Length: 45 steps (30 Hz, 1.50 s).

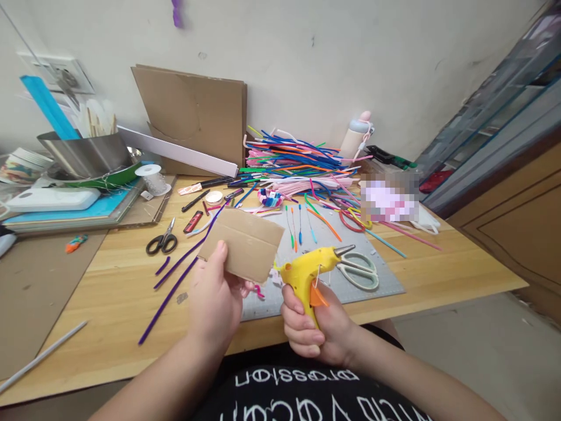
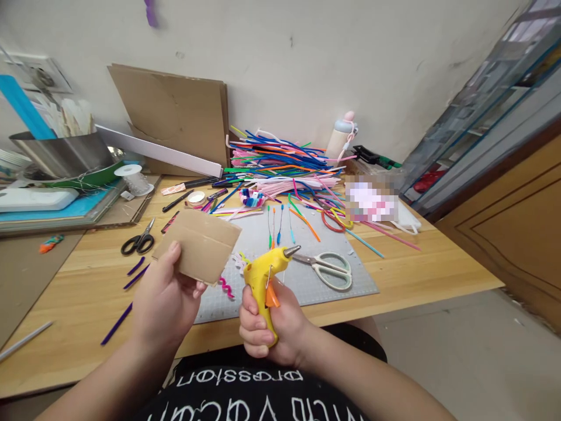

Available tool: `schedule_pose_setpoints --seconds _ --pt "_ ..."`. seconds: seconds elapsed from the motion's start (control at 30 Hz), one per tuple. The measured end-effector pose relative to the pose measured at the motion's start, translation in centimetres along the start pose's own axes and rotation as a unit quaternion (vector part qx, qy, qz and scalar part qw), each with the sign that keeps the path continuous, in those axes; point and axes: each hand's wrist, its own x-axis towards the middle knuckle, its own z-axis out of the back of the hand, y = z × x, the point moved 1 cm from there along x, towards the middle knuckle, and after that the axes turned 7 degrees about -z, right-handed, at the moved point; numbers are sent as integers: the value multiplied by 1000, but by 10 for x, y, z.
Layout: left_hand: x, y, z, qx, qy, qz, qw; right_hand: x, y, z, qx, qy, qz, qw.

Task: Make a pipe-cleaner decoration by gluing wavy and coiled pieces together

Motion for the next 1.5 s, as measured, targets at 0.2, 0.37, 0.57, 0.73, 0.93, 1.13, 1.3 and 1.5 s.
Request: schedule_pose_setpoints --seconds 0.2,0.37,0.57,0.73,0.93,1.13,1.3,1.5 --pt "-1 -7 6 15 77 12 997 -1 2 0 8 -55 41 998" --pt "-9 -7 1 67 114 35 991 0 2 -3 -9 -67 58 996" --pt "-16 1 -2 52 236 116 963 0 -1 -5 -5 -115 52 992" --pt "-16 5 6 101 275 157 943 1 0 -4 -23 -116 62 991" --pt "-16 3 7 107 216 112 964 1 1 -5 -40 -109 63 991" --pt "-18 2 4 106 208 97 967 2 -2 -4 -78 -138 99 982" --pt "-18 1 2 91 198 107 970 4 -2 -4 -93 -148 106 979" --pt "-20 1 0 86 189 112 972 4 -5 -3 -112 -166 136 970"
